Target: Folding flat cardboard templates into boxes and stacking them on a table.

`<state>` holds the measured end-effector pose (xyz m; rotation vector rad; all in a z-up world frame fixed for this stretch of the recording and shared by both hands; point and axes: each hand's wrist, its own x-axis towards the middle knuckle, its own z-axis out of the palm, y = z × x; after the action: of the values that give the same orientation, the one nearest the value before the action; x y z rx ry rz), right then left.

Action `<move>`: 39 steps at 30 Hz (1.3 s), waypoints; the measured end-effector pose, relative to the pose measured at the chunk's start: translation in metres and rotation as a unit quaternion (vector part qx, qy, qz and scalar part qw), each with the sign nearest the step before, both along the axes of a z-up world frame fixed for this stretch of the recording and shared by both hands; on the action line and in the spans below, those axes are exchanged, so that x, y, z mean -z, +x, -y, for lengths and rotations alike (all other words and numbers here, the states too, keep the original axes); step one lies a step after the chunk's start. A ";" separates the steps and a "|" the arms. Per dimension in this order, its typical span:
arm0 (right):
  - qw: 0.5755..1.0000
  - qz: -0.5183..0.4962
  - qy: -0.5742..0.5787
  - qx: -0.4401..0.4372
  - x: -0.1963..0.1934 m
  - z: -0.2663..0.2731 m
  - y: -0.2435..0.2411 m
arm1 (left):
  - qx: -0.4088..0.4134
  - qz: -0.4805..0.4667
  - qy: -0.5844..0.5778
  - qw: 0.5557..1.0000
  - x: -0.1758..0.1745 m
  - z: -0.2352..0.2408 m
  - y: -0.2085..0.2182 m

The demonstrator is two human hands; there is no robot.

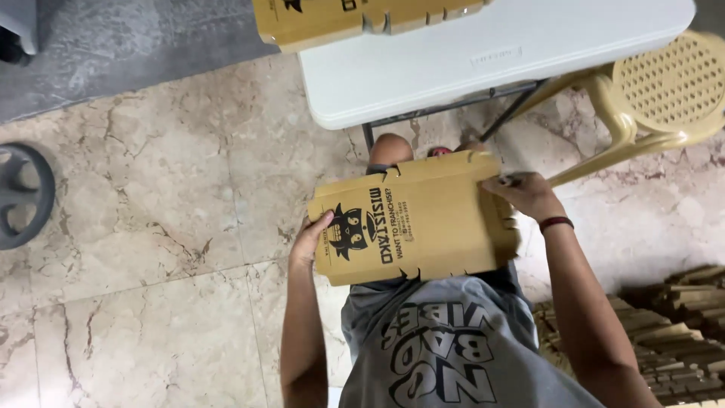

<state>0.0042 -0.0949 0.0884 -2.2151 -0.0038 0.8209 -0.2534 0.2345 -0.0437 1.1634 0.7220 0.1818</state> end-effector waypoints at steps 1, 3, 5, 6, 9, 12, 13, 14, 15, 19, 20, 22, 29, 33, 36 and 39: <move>0.990 0.116 -0.063 -0.059 0.012 0.000 0.005 | -0.023 0.002 -0.069 0.997 0.039 -0.001 -0.005; 0.959 0.227 -0.124 -0.115 0.029 -0.016 0.028 | -0.042 0.003 -0.137 0.990 0.068 0.002 0.001; 0.901 0.359 0.059 -0.237 0.045 -0.038 0.041 | -0.065 -0.044 -0.214 0.974 0.045 0.024 -0.006; 0.905 0.352 0.056 -0.234 0.048 -0.052 0.043 | -0.062 -0.052 -0.217 0.973 0.056 0.026 -0.001; 0.906 0.247 -0.002 -0.343 0.063 -0.087 0.062 | -0.042 0.019 -0.294 0.955 0.077 0.031 0.024; 0.863 0.287 -0.013 -0.416 0.101 -0.095 0.068 | -0.036 0.048 -0.351 0.935 0.078 0.045 0.024; 0.877 0.264 0.043 -0.398 0.112 -0.093 0.070 | -0.029 0.077 -0.388 0.918 0.079 0.049 0.023; 0.887 0.242 0.101 -0.381 0.122 -0.093 0.073 | -0.023 0.107 -0.423 0.900 0.079 0.051 0.024; 0.885 0.243 0.102 -0.384 0.112 -0.095 0.074 | -0.026 0.110 -0.422 0.900 0.098 0.019 0.012; 0.846 0.325 -0.043 -0.421 0.063 -0.097 0.065 | -0.005 -0.119 -0.104 0.987 0.087 -0.044 -0.033; 0.838 0.332 -0.095 -0.422 0.048 -0.097 0.057 | 0.023 -0.112 -0.012 0.993 0.058 -0.045 -0.046; 0.836 0.330 -0.093 -0.429 0.025 -0.097 0.060 | 0.009 -0.010 -0.041 0.999 0.025 -0.031 -0.030; 0.856 0.305 0.015 -0.418 0.085 -0.099 0.066 | -0.066 -0.116 -0.186 0.973 0.263 0.002 -0.069; 0.859 0.270 -0.061 -0.431 0.043 -0.106 0.047 | 0.027 -0.173 -0.188 0.966 0.095 -0.020 -0.042; 0.848 0.219 -0.163 -0.455 -0.004 -0.127 0.036 | 0.184 -0.312 0.162 0.918 0.001 -0.027 0.006; 0.836 0.225 -0.172 -0.470 -0.033 -0.141 0.018 | -0.018 0.064 0.581 0.811 -0.046 0.013 0.082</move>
<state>0.0223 0.0463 0.1218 -2.6792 -1.3648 0.7859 -0.1714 0.2217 0.0021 2.2761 0.4748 0.8093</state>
